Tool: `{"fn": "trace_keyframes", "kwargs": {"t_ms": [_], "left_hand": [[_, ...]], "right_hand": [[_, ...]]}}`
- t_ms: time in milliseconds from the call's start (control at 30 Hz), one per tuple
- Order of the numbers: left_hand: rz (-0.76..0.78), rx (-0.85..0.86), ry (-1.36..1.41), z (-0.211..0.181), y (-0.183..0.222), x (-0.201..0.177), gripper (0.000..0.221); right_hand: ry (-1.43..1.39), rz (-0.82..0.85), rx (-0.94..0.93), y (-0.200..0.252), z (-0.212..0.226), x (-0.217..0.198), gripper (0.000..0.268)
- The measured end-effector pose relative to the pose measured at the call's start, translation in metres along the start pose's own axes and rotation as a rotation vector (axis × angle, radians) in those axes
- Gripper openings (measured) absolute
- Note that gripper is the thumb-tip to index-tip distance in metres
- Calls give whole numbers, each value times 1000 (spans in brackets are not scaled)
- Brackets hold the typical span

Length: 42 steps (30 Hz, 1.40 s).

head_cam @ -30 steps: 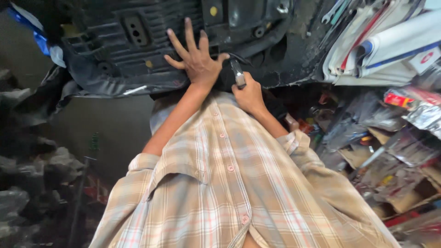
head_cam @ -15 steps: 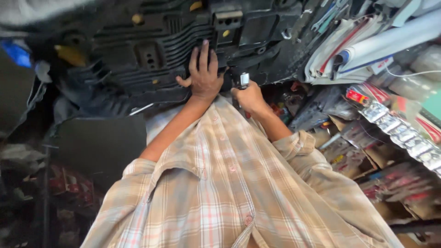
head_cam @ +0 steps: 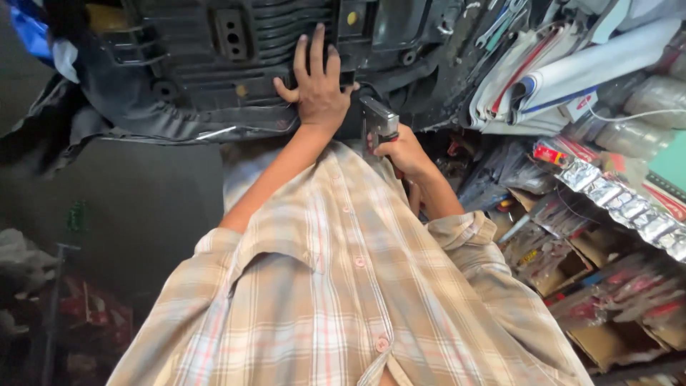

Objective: Repairing or reupholstering a motorcycle seat using a staple gun.

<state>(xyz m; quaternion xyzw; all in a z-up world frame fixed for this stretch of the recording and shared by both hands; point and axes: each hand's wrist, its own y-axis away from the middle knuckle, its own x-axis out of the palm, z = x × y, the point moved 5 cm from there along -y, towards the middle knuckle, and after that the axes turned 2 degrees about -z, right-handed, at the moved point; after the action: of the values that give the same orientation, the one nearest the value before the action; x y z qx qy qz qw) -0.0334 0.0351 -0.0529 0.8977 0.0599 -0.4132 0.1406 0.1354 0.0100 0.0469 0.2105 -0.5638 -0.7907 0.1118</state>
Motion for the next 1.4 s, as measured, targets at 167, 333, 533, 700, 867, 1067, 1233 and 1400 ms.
{"fn": "trace_keyframes", "kwargs": {"t_ms": [167,333,533,700,867,1067,1233,1400], "left_hand": [[37,11,38,-1,-1,-9,74],[381,124,-13,9,15,-56,120],[308,140,-245,19,21,-30,125],[234,159,-254,23,8,-22,114],[119,208,-279,14,9,-24,99],[168,137,-186,11,7,-44,96],[201,164,-204,13,10,-35,95],[200,184,-217,17,12,-38,91]], "right_hand": [[5,86,-99,-19,14,6,24],[482,-54,288,-14,54,6,17],[522,-54,166,-33,29,5,24],[522,-151,-27,-48,20,16,23],[464,-374,-540,-67,-24,19,29],[60,90,128,-3,-8,8,24],[57,157,-148,-24,-17,17,27],[468,22,0,0,53,31,21]]}}
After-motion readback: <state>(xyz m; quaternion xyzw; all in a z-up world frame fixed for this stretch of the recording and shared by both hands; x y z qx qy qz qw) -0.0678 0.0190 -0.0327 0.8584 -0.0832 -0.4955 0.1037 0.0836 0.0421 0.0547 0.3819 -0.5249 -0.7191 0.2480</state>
